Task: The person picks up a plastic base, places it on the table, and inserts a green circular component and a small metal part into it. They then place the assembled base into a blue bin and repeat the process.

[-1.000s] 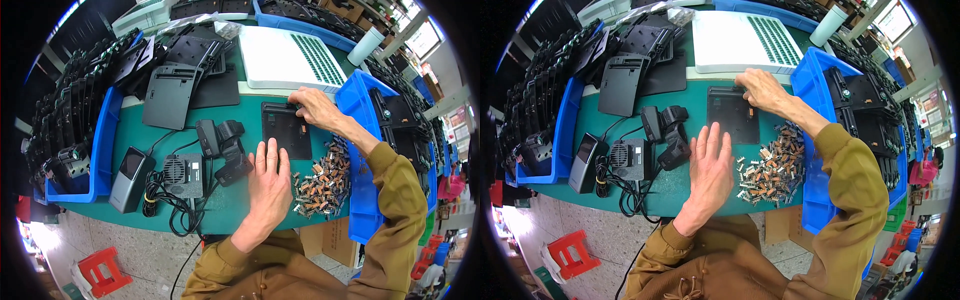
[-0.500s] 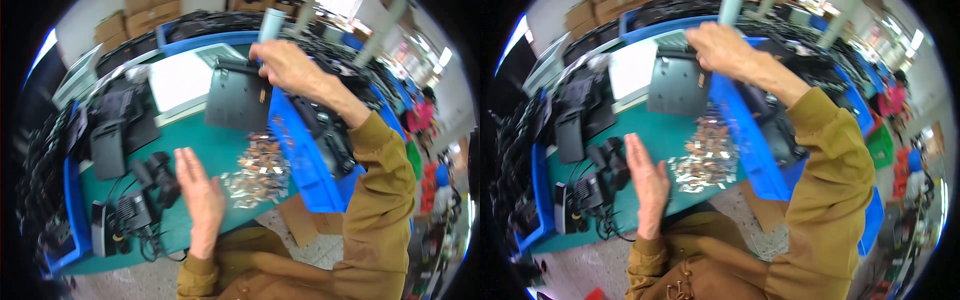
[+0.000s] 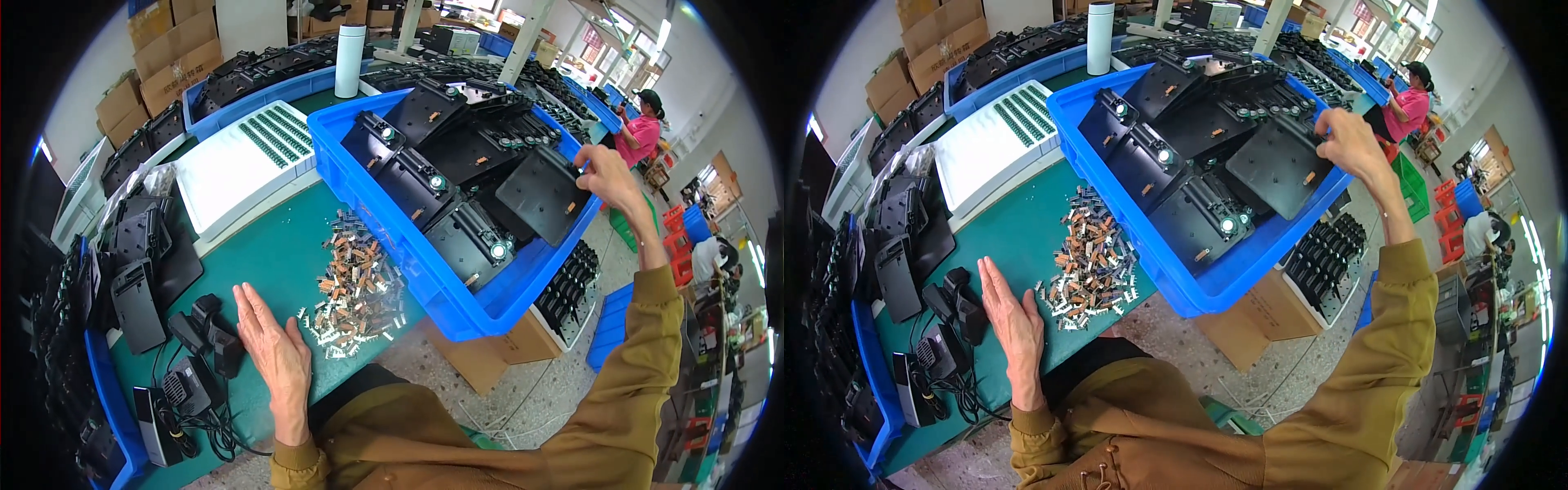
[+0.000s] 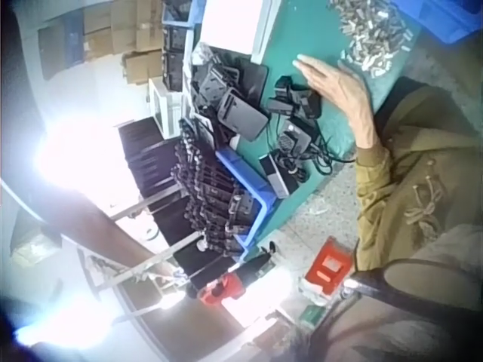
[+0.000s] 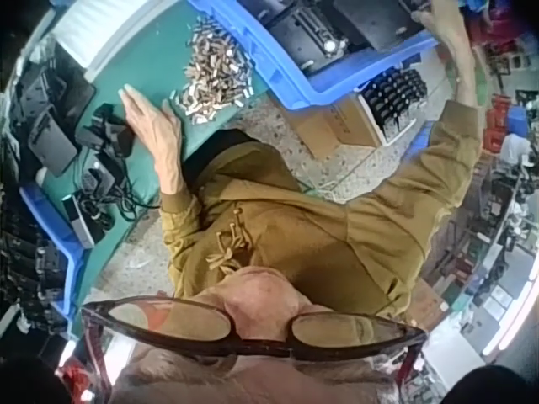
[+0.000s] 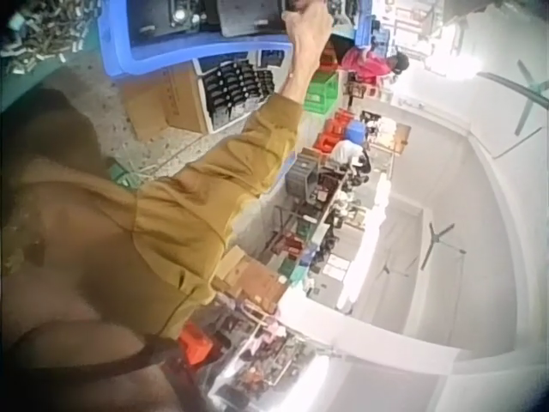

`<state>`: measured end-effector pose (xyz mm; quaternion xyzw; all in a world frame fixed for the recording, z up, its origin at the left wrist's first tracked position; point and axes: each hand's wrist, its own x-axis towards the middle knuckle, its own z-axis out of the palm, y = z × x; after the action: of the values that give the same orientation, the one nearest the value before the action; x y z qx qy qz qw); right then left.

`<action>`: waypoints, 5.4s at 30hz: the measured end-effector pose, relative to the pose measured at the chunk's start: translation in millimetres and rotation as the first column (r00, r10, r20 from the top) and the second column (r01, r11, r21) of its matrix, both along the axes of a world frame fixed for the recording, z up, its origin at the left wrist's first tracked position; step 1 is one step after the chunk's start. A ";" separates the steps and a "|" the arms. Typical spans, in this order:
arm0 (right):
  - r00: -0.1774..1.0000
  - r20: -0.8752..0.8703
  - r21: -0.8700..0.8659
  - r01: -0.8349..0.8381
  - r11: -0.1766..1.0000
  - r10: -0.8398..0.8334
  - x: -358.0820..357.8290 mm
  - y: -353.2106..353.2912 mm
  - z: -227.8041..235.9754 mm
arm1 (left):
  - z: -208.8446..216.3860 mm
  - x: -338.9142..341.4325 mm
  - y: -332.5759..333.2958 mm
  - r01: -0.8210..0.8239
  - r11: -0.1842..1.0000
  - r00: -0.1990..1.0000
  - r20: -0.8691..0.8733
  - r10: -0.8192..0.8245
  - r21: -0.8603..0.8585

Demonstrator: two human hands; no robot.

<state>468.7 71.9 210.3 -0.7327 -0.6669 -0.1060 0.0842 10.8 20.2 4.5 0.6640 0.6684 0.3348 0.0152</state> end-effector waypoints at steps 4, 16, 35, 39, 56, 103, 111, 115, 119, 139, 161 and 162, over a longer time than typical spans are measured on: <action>0.994 -0.038 -0.102 0.097 0.990 -0.101 -3.9 4.4 -20.7 | -2.0 -1.9 -0.1 -0.011 1.000 1.000 -0.004 0.011 -0.021; 0.978 -0.101 -0.201 0.160 0.966 -0.183 -17.3 23.1 -44.7 | -3.5 -2.7 -0.4 -0.025 0.998 1.000 -0.020 0.024 -0.057; 0.749 -0.487 -0.023 -0.526 0.850 0.450 -195.1 47.7 -2.7 | -4.6 -1.3 1.5 -0.004 0.992 0.999 -0.039 -0.001 -0.128; 0.646 -0.405 -0.146 -0.744 0.652 0.647 -279.4 89.6 -7.5 | -4.5 -7.5 -3.1 -0.016 0.993 0.997 -0.073 0.008 -0.116; 0.814 -0.033 -0.264 -0.567 0.780 0.580 -371.9 270.4 -129.2 | 5.1 -5.5 -2.6 -0.017 0.994 1.000 0.003 0.017 -0.109; 0.487 -0.517 -0.100 -0.851 0.516 0.704 -414.4 85.0 -106.3 | 2.1 -1.5 3.8 -0.023 0.990 0.908 0.417 -0.038 0.142; 0.535 -0.811 -0.366 -0.781 0.506 0.239 -412.6 104.4 -142.4 | 5.3 -2.8 2.6 -0.073 0.990 0.943 0.332 0.029 0.119; 0.533 -0.835 -0.414 -0.772 0.482 0.136 -409.9 111.8 -149.1 | -3.6 -4.7 1.0 -0.020 0.998 0.992 0.124 0.027 -0.058; 0.507 -0.249 -0.114 -0.861 0.495 0.825 -398.0 135.5 -150.1 | -5.0 -2.8 0.7 -0.019 0.994 0.999 0.046 0.024 -0.105; 0.732 -0.035 -0.170 -0.676 0.717 0.681 -373.8 233.5 -122.4 | -0.4 0.7 4.9 -0.020 0.989 0.999 0.029 0.025 -0.144; 0.734 -0.039 -0.247 -0.665 0.705 0.678 -346.8 298.0 -141.3 | 1.7 -1.1 2.3 -0.043 0.983 0.999 0.000 0.044 -0.177; 0.707 -0.092 -0.237 -0.699 0.675 0.701 -344.4 300.0 -140.8 | 2.1 -1.1 2.4 -0.044 0.983 0.999 0.007 0.046 -0.179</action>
<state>124.3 371.9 69.4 -0.4259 -0.9043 0.0181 0.0216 9.7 22.6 6.6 0.6428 0.7105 0.2775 0.0709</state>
